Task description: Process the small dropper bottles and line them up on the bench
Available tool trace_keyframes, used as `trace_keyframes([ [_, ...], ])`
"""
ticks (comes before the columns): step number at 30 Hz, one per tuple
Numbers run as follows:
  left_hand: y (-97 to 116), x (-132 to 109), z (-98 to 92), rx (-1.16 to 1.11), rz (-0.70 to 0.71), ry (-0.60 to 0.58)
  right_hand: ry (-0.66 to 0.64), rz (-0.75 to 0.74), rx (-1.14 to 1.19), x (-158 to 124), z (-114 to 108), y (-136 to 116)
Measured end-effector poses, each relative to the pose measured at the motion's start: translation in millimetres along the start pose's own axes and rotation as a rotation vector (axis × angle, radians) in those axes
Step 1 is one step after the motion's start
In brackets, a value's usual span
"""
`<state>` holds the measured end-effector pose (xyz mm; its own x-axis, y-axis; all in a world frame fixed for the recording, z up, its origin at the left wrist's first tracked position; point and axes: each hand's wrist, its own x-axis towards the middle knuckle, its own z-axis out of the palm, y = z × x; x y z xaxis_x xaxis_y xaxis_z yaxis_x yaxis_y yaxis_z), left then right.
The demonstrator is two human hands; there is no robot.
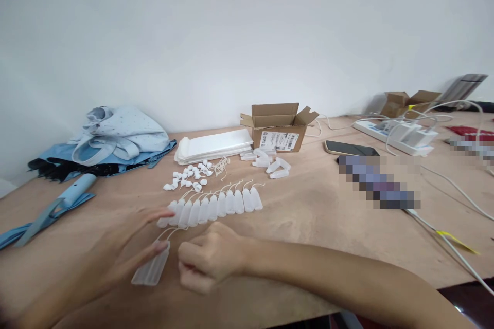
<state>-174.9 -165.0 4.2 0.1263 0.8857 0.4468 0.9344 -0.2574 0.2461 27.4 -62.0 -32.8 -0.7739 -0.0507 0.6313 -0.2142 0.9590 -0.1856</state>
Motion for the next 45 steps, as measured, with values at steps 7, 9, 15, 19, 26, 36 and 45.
trace_keyframes([
  [7,-11,104,31.2,-0.138,-0.034,-0.082,0.104,0.176,-0.304,-25,-60,46],
  [9,-20,124,47.8,-0.093,0.000,-0.038,0.095,0.341,-0.357,-32,-76,67],
  [15,-43,139,77.7,-0.002,0.009,-0.113,0.144,0.766,-0.538,-49,-96,118],
  [19,-45,129,68.5,-0.004,-0.025,-0.067,0.083,0.701,-0.597,-57,-98,134],
  [26,-38,113,54.2,-0.012,0.001,0.097,-0.048,0.775,-0.626,-56,-94,138],
  [36,-28,101,62.1,0.076,0.080,0.098,-0.187,0.701,-0.746,-62,-107,131],
  [45,-30,99,62.1,0.236,0.020,0.000,-0.252,0.749,-0.764,-66,-101,133],
])
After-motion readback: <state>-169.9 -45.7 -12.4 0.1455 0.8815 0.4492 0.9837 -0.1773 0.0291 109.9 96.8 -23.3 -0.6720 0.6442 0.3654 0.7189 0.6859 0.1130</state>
